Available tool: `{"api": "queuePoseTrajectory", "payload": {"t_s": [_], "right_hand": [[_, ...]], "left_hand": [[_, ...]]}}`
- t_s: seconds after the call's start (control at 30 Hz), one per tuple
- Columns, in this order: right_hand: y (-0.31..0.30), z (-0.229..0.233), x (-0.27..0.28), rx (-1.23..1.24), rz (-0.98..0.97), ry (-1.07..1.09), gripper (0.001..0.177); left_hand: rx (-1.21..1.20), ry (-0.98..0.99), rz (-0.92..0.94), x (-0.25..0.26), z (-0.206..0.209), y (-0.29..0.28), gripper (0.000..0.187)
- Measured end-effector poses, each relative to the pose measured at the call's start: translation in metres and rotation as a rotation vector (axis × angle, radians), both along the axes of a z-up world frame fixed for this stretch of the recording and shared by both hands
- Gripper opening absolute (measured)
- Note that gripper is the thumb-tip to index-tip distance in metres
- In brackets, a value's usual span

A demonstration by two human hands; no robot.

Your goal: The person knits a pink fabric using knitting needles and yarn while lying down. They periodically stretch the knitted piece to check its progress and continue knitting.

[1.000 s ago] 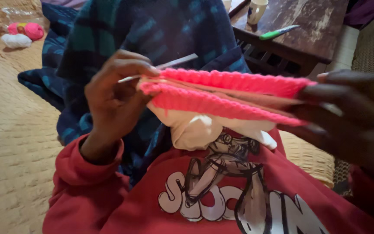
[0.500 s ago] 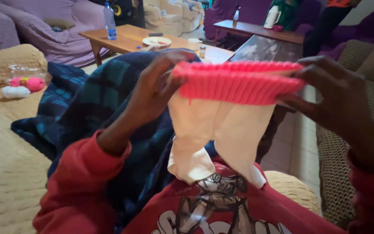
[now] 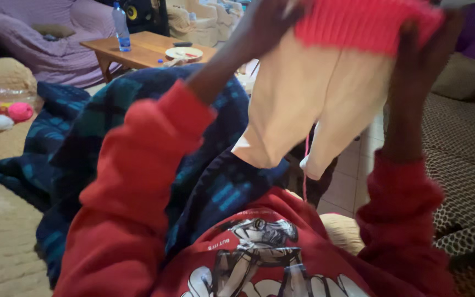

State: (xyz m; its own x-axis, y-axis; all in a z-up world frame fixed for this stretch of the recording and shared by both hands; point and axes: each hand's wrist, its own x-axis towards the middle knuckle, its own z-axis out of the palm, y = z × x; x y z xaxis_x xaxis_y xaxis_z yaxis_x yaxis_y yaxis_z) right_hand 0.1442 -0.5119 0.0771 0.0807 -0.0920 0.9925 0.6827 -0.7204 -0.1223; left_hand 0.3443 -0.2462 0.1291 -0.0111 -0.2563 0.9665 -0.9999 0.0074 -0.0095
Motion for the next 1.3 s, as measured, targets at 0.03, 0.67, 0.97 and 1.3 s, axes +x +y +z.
{"api": "queuePoseTrajectory", "payload": {"t_s": [0.03,0.67,0.97,1.3], "right_hand": [[0.0,-0.016,-0.01,0.025,0.015,-0.005,0.029],[0.025,-0.087,-0.056,0.227,0.317,0.091,0.027],[0.118,-0.055,-0.092,-0.228,-0.286,-0.231,0.04],[0.198,-0.061,-0.002,-0.084,0.919,0.812,0.044]], "left_hand": [[-0.057,-0.202,-0.177,-0.031,-0.015,0.02,0.04],[0.022,-0.018,-0.001,-0.188,-0.07,0.059,0.053],[0.089,-0.117,0.006,-0.13,-0.004,0.151,0.022],[0.271,0.397,0.144,-0.105,-0.127,0.238,0.013]]}}
